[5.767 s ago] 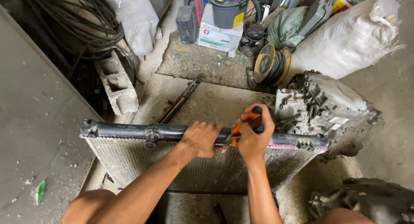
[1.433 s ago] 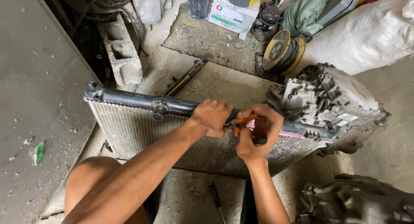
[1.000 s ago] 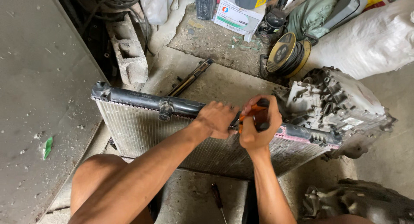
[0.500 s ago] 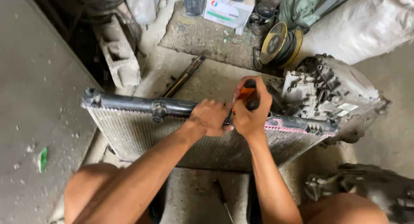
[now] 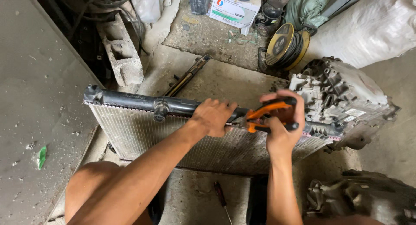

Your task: The person uses pliers and a screwdriver to remove a hose clamp from a car radiator. They then use the screwdriver to pry at the radiator's edge.

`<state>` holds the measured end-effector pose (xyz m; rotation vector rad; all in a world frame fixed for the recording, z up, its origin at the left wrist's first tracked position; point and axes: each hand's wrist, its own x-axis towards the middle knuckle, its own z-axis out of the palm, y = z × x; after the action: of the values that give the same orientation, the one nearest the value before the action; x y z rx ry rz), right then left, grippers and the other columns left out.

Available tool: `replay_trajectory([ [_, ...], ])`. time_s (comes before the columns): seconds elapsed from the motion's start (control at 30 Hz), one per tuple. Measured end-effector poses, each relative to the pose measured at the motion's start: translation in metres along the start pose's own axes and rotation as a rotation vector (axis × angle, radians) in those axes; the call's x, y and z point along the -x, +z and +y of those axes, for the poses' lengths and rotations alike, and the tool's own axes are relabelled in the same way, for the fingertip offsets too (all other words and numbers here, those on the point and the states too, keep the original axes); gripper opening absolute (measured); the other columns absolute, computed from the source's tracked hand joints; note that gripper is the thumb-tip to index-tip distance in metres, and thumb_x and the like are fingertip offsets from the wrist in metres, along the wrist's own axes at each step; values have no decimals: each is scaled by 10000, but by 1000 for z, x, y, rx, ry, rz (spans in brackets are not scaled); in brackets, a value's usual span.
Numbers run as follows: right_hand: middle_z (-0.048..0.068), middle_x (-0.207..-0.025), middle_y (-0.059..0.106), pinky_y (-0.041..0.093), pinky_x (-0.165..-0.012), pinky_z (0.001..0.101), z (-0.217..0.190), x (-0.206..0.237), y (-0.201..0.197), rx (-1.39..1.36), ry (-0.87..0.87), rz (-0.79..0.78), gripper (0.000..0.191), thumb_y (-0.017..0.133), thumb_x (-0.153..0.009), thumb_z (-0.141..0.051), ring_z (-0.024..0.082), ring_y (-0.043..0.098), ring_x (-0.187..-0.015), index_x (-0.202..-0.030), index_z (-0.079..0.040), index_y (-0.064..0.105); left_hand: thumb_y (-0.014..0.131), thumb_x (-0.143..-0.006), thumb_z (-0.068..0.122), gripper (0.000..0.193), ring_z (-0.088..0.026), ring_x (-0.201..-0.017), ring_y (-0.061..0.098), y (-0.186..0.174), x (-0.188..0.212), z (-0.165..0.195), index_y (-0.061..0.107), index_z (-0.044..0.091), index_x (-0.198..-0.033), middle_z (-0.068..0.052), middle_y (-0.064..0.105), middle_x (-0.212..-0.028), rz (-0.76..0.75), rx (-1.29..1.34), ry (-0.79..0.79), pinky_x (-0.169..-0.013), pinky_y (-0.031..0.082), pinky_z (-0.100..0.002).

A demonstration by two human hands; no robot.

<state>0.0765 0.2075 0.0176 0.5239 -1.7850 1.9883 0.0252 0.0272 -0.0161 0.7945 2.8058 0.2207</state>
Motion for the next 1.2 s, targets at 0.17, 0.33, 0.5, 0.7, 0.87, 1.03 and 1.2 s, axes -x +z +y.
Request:
replay_trajectory([
  [0.17,204,-1257,620,497,-1137,365,-1,13,-15,263,-169,20,584,412,-759,183,240,602,-1198,-1310,20,516,721,-897,426,731,-349,-1187,628,-3,1,0,417,56,-1449,-185,617,-1256,-44,-9,-13,-1010,482,-470],
  [0.33,204,-1353,610,605,-894,391,-4,13,-24,78,36,25,677,417,-759,173,268,627,-1105,-1406,-20,466,717,-891,464,769,-349,-1217,599,-3,1,2,394,64,-1464,-184,599,-1284,-32,-2,-16,-1023,460,-477],
  [0.5,217,-1469,534,619,-987,468,-7,11,-24,-73,78,-30,883,371,-731,166,312,574,-1344,-1573,-98,346,698,-898,501,811,-344,-1239,586,-6,3,4,362,70,-1496,-179,584,-1326,-55,1,-37,-1037,450,-473],
  [0.7,213,-1485,527,600,-1015,483,-14,12,-21,-8,55,-90,931,436,-742,190,337,566,-1366,-1596,-142,267,670,-899,569,881,-313,-1226,589,-10,4,6,322,75,-1540,-184,560,-1357,-122,15,-47,-1016,471,-468],
  [0.87,204,-1439,566,570,-990,439,-15,17,-15,134,-11,-99,825,414,-755,200,318,592,-1335,-1516,-111,346,692,-869,604,929,-320,-1248,567,-9,4,6,326,67,-1533,-183,554,-1369,-103,11,-39,-1050,444,-482],
  [1.03,187,-1288,600,528,-1076,407,-5,19,-4,190,-181,-107,689,405,-781,229,270,599,-1256,-1392,-87,396,696,-866,601,945,-325,-1263,563,-10,5,6,316,61,-1542,-188,537,-1403,-107,9,-45,-1058,442,-480],
  [1.2,126,-1084,610,536,-1086,407,1,9,17,-16,-201,-105,587,375,-775,211,247,636,-1146,-1286,-73,424,691,-874,590,931,-339,-1297,546,-12,7,6,322,58,-1542,-196,522,-1429,-106,27,-51,-1074,430,-485],
])
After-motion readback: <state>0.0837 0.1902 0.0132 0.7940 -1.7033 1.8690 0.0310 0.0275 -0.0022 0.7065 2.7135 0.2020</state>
